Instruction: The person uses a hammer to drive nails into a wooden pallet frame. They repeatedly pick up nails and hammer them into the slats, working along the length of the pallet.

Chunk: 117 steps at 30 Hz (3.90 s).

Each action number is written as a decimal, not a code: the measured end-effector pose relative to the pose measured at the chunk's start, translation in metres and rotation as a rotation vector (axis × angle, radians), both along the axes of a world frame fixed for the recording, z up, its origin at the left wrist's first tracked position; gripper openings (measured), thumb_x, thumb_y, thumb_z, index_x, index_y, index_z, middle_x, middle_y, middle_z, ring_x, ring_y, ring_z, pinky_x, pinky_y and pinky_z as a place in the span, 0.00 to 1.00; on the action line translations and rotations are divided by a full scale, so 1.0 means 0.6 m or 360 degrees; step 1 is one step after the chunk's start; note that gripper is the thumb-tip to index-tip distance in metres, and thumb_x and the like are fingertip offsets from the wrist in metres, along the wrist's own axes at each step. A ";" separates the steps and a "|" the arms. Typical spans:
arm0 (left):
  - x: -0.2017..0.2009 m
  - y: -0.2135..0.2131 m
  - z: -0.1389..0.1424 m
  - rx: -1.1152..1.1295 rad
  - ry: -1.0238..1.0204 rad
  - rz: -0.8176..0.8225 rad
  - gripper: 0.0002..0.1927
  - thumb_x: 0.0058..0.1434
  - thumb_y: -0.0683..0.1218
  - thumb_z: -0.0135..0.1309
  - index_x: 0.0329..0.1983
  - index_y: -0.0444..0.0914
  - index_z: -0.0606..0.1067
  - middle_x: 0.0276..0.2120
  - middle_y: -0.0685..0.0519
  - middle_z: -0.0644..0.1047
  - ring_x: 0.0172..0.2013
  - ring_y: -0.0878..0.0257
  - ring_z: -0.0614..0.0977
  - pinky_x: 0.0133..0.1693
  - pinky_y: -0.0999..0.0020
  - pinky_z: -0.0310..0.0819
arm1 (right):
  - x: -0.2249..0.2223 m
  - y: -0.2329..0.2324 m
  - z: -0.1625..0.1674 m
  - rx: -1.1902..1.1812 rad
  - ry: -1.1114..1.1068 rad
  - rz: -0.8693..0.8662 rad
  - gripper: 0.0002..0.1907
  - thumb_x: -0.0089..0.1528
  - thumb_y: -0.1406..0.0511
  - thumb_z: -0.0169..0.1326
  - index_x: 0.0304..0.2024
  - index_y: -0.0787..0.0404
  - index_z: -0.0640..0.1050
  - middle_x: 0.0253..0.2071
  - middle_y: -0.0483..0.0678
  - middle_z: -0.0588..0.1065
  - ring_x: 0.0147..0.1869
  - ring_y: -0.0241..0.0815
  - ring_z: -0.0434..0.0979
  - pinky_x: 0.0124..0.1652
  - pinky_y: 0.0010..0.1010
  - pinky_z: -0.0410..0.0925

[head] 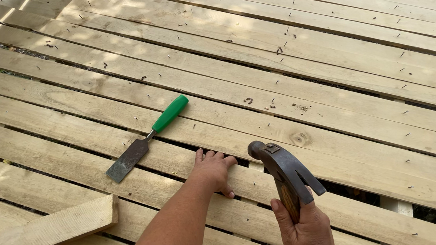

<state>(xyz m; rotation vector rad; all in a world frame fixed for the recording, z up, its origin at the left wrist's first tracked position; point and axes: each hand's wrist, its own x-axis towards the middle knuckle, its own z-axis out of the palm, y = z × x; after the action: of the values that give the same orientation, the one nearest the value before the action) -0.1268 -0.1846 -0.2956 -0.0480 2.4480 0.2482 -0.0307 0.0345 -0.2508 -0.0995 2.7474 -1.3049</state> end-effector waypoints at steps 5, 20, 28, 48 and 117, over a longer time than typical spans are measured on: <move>-0.001 -0.001 -0.003 -0.0003 0.0029 -0.0015 0.54 0.41 0.61 0.75 0.72 0.62 0.63 0.68 0.56 0.67 0.73 0.55 0.57 0.74 0.43 0.31 | 0.003 -0.004 -0.020 0.0739 -0.0466 0.0202 0.17 0.67 0.49 0.47 0.50 0.50 0.68 0.21 0.42 0.73 0.25 0.37 0.75 0.31 0.34 0.72; -0.003 -0.001 -0.004 -0.0004 0.0034 -0.0009 0.54 0.40 0.61 0.76 0.72 0.61 0.62 0.68 0.56 0.66 0.73 0.55 0.56 0.74 0.44 0.31 | 0.002 0.001 -0.041 0.0683 -0.0248 0.0247 0.16 0.66 0.49 0.47 0.43 0.51 0.69 0.23 0.44 0.76 0.25 0.40 0.77 0.29 0.36 0.73; 0.003 -0.001 -0.007 -0.0002 0.0037 -0.0019 0.54 0.40 0.61 0.76 0.72 0.61 0.62 0.69 0.56 0.66 0.73 0.55 0.57 0.74 0.43 0.30 | -0.032 -0.005 -0.017 0.0599 -0.0317 0.0230 0.18 0.65 0.48 0.46 0.47 0.51 0.67 0.20 0.47 0.75 0.24 0.42 0.78 0.30 0.37 0.75; 0.035 -0.001 0.025 0.0021 0.0112 -0.0065 0.50 0.50 0.59 0.71 0.74 0.59 0.58 0.72 0.44 0.55 0.75 0.47 0.50 0.74 0.44 0.31 | 0.014 0.045 -0.092 0.0738 -0.0603 0.0244 0.23 0.64 0.50 0.50 0.56 0.49 0.62 0.34 0.52 0.81 0.42 0.50 0.83 0.47 0.44 0.75; 0.086 0.027 0.062 -0.0177 -0.0122 -0.0004 0.44 0.69 0.31 0.39 0.78 0.66 0.45 0.79 0.57 0.34 0.77 0.58 0.41 0.66 0.58 0.68 | 0.010 -0.007 -0.021 -0.0073 -0.1305 -0.0100 0.23 0.68 0.44 0.43 0.44 0.56 0.68 0.20 0.46 0.68 0.26 0.49 0.71 0.32 0.48 0.71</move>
<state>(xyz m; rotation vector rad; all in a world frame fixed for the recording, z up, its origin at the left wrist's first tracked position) -0.0753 -0.1683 -0.2583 -0.1006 2.3831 0.1070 -0.0246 0.0301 -0.2632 0.4251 2.0278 -1.0854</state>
